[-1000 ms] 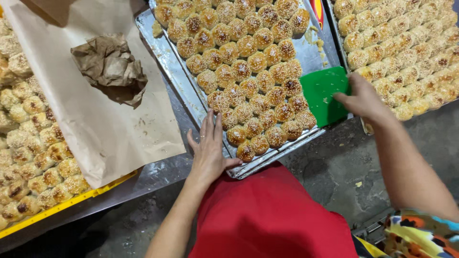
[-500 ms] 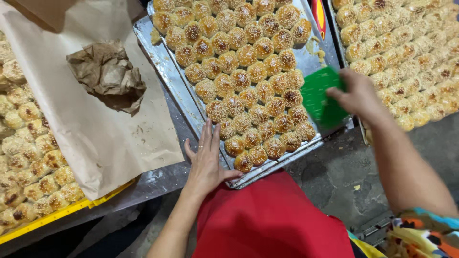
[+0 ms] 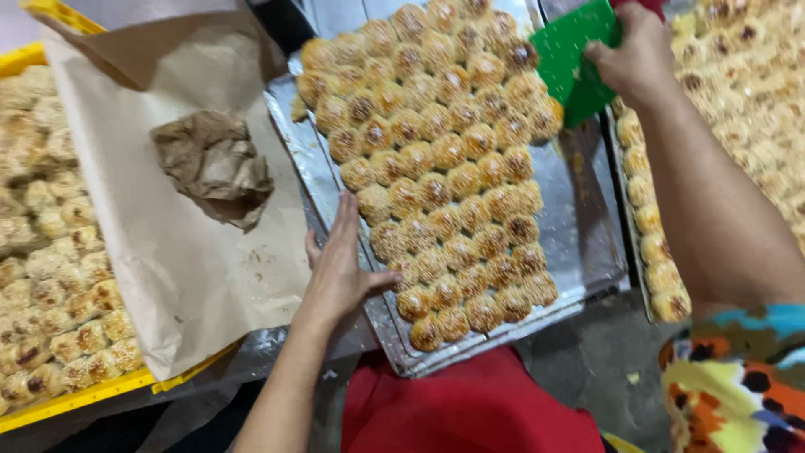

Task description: The person sorts pastries from a large yellow bin onto metal trays using a green plastic scraper and their hands.

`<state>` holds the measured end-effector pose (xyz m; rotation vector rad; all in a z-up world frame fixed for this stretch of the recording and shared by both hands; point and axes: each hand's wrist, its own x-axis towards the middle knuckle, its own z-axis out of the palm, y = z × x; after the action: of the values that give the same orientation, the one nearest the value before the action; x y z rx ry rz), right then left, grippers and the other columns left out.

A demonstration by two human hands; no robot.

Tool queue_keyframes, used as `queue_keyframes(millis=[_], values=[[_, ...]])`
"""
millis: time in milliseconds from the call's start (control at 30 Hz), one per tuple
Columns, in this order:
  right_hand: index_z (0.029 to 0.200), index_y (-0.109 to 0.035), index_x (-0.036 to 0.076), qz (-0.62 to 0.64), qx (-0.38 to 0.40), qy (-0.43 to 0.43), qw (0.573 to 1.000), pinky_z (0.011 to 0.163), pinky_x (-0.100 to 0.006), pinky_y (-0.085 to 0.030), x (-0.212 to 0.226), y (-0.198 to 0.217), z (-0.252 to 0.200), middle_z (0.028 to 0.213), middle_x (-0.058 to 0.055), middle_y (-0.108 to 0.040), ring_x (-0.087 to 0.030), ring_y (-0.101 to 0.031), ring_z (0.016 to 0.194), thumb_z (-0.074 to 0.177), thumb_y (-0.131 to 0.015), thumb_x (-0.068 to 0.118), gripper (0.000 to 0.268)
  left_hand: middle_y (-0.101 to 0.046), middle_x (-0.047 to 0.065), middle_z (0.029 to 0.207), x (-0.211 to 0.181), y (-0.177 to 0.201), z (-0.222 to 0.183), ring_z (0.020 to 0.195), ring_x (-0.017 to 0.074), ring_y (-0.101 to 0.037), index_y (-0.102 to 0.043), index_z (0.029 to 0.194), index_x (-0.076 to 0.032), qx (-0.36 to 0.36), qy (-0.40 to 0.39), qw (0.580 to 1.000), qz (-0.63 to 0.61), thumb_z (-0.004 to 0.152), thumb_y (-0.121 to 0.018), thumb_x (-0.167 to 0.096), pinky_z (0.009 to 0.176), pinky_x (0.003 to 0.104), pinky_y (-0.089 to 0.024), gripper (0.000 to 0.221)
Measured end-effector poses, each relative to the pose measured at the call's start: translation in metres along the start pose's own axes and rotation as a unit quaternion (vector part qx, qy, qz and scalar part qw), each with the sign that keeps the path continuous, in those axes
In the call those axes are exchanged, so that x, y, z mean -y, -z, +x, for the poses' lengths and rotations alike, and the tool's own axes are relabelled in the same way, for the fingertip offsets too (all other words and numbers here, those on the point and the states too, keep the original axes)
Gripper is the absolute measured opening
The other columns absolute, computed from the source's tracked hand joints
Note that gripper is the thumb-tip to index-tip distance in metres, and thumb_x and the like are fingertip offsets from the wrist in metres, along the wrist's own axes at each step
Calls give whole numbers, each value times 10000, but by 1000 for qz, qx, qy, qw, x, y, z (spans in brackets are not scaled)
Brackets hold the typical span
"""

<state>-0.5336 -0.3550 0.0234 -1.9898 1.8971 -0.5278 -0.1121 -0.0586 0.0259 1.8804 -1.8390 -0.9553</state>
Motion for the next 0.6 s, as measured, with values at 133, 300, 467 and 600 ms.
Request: queue_keyframes(millis=[133, 300, 467, 600], values=[[1238, -680, -27, -18, -46, 85, 995, 877, -447, -537, -2, 2, 11, 1130, -220, -724, -324, -700, 1017, 880, -876, 121, 434, -182, 195, 1674, -5, 1, -1, 1543, 276, -252, -99, 1585, -25, -6, 1, 1000, 0, 482, -979, -478, 1197, 645, -97, 1482], [1222, -667, -22, 0, 40, 58, 998, 876, -456, -539, 1, 10, 14, 1123, -212, -716, -322, -703, 1032, 914, -857, 161, 405, -182, 200, 1667, -2, 1, 0, 1523, 291, -264, -100, 1590, -19, 5, 9, 1000, -2, 460, -993, -472, 1171, 679, -69, 1510], [1266, -634, -23, 9, 9, 52, 999, 871, -460, -541, 16, 10, -1, 1110, -229, -712, -334, -705, 1024, 955, -830, 165, 412, -200, 189, 1672, -3, 1, 2, 1541, 292, -265, -93, 1587, -7, -6, 11, 1000, -11, 465, -982, -472, 1172, 674, -92, 1506], [1253, -648, -21, -48, -13, 58, 997, 866, -486, -537, 26, 4, 12, 1107, -254, -705, -377, -694, 1018, 902, -855, 163, 448, -158, 201, 1677, 4, -3, 1, 1535, 299, -238, -85, 1575, -10, -4, 12, 1000, -9, 476, -992, -469, 1167, 677, -67, 1497]])
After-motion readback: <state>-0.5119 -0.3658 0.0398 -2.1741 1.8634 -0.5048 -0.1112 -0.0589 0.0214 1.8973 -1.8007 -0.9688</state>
